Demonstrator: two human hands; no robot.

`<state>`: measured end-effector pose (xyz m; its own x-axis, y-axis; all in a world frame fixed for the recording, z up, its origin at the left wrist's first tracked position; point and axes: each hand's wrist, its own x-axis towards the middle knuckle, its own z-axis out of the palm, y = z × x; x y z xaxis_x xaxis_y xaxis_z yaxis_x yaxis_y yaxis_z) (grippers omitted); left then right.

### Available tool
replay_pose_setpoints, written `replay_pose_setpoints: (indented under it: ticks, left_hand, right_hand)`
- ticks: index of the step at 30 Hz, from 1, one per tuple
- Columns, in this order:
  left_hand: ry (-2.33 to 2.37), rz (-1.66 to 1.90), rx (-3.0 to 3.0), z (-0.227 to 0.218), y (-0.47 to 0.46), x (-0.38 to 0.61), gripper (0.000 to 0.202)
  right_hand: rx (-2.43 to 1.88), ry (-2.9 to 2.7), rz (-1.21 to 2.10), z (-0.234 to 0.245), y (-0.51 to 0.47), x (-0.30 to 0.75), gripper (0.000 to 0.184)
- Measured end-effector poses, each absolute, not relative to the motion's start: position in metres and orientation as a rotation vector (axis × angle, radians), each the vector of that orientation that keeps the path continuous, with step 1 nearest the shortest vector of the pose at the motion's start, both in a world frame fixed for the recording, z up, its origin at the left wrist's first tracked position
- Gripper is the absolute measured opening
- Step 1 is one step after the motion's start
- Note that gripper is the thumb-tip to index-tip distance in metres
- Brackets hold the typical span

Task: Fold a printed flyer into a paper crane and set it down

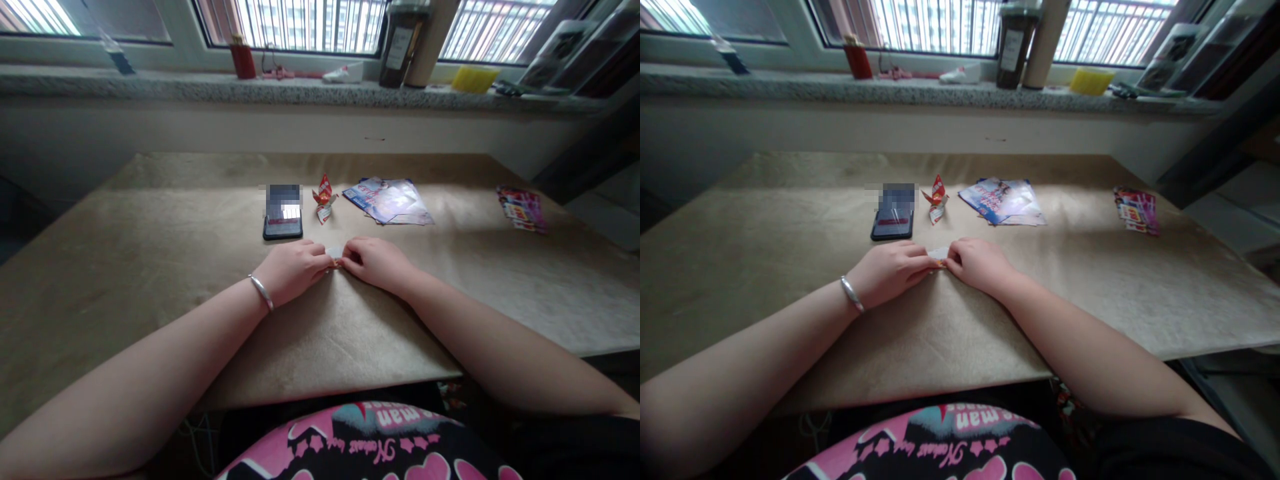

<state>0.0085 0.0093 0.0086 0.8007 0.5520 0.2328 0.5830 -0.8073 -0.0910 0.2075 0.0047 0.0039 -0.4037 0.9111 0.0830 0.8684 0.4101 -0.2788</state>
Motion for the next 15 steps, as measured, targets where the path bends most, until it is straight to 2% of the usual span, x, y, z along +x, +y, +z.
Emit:
replay_pose_setpoints:
  ticks: [15]
  left_hand:
    - [-0.887,-0.218,-2.807,0.0085,0.0086,0.0119,0.018]
  right_hand:
    - [-1.578,-2.446,0.297,0.0035,0.0057,0.2071,0.018]
